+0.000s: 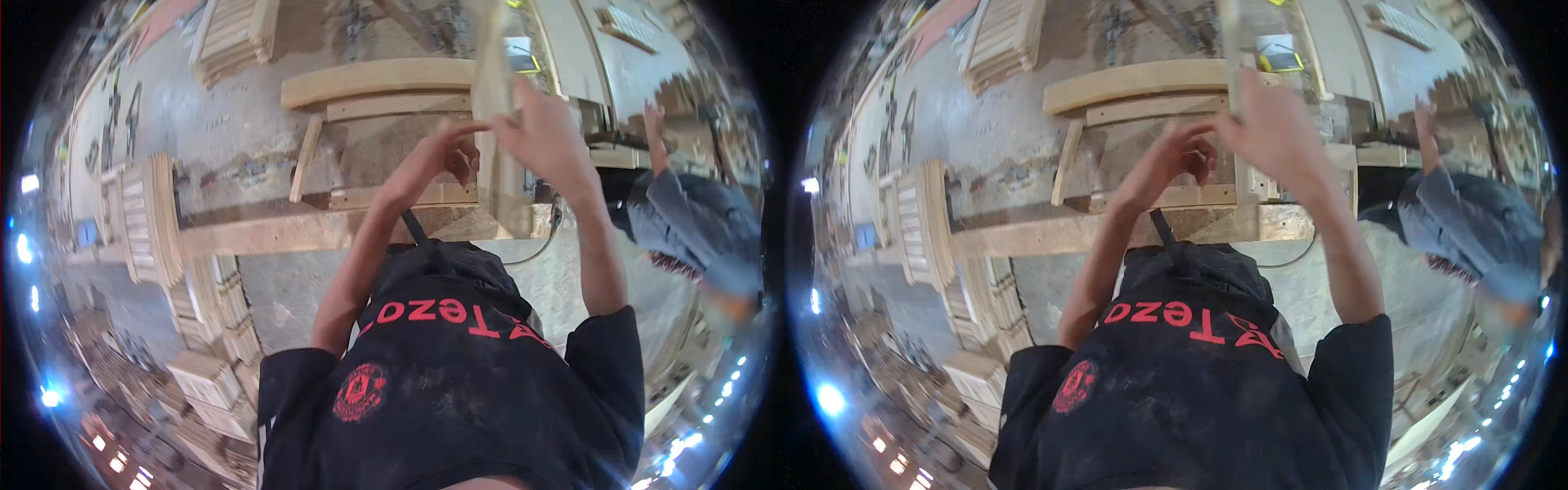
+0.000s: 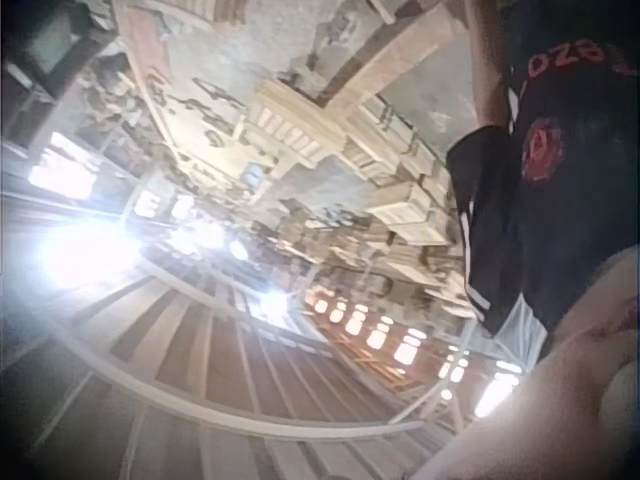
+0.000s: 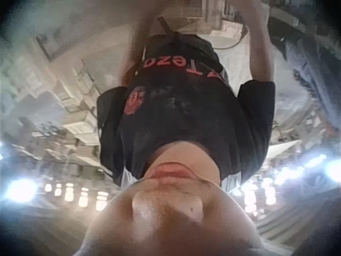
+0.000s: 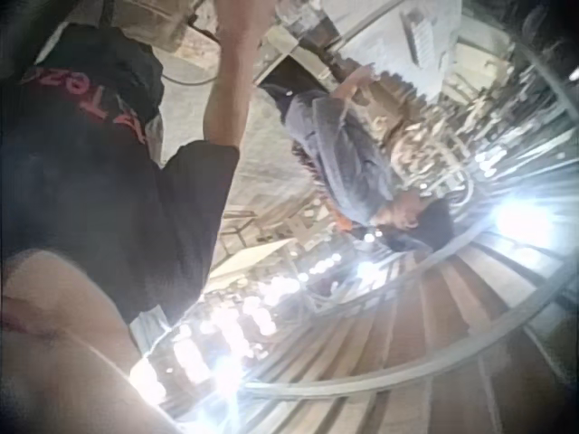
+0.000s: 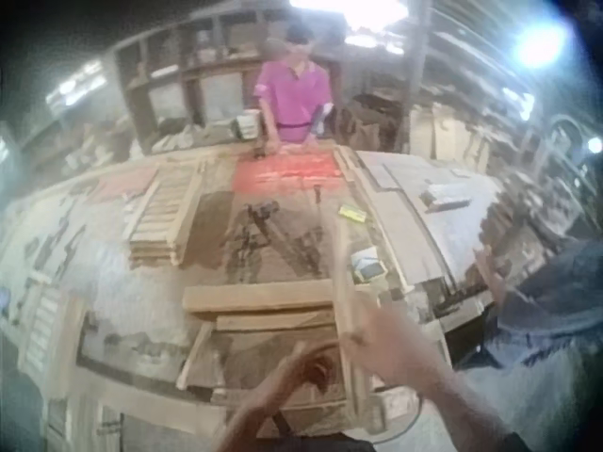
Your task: The worker uses a pneumatic nail gun to assemble wooden slats into furniture panels.
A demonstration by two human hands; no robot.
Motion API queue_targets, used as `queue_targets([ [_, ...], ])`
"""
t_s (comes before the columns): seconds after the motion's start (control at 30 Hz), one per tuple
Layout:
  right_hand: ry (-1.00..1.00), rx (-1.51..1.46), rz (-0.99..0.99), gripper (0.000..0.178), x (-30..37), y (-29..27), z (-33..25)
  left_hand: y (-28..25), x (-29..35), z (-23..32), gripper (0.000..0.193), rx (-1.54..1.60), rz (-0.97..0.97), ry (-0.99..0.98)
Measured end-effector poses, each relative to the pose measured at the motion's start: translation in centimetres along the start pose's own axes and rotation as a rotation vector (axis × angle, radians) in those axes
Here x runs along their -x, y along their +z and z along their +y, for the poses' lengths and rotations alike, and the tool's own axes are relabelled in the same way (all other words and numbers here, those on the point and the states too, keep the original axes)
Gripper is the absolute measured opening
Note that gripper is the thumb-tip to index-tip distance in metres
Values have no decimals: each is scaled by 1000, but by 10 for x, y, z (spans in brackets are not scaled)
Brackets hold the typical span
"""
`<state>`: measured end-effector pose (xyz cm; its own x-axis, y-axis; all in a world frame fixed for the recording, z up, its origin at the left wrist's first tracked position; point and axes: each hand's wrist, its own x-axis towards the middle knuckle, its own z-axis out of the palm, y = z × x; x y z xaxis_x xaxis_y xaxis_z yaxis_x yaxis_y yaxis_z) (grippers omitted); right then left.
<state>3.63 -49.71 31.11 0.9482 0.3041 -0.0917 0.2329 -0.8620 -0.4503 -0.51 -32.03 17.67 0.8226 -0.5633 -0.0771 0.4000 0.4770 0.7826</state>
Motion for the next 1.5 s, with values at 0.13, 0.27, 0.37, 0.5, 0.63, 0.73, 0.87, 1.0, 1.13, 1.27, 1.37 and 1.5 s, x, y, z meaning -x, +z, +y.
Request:
queue_targets([
  [0.13,129,30,104,43,15,-31,33,-43,13,-77,50,-905,336,-235],
  [0.27,277,-376,436,51,58,-86,49,-74,21,-113,57,-864,568,-302],
  [0.37,215,-868,386,50,66,-107,47,-86,45,-83,60,-335,655,-83],
  [0.5,92,-980,329,48,70,-101,74,-51,65,-5,53,-219,780,-330],
  [0.63,57,-1138,349,51,57,-74,79,-18,98,46,44,84,963,22],
  [0.73,36,-1176,283,57,45,-59,83,-4,123,68,37,62,1128,125],
  [0.87,-1,-1133,220,56,35,-44,80,0,160,69,40,-337,1267,201],
  [1.0,95,-1224,208,61,36,-14,36,-19,192,62,43,-271,1306,97],
  [1.13,150,-1112,-103,60,-4,63,122,-53,254,32,46,-121,1298,113],
  [1.27,-56,-1113,-139,59,-11,145,15,-106,330,23,43,-151,1453,-77],
  [1.37,-47,-1149,-204,63,-17,169,-61,-127,390,42,43,-168,1523,-17],
  [1.5,-45,-1063,-339,66,-45,212,-188,-179,470,89,46,-7,1564,163],
])
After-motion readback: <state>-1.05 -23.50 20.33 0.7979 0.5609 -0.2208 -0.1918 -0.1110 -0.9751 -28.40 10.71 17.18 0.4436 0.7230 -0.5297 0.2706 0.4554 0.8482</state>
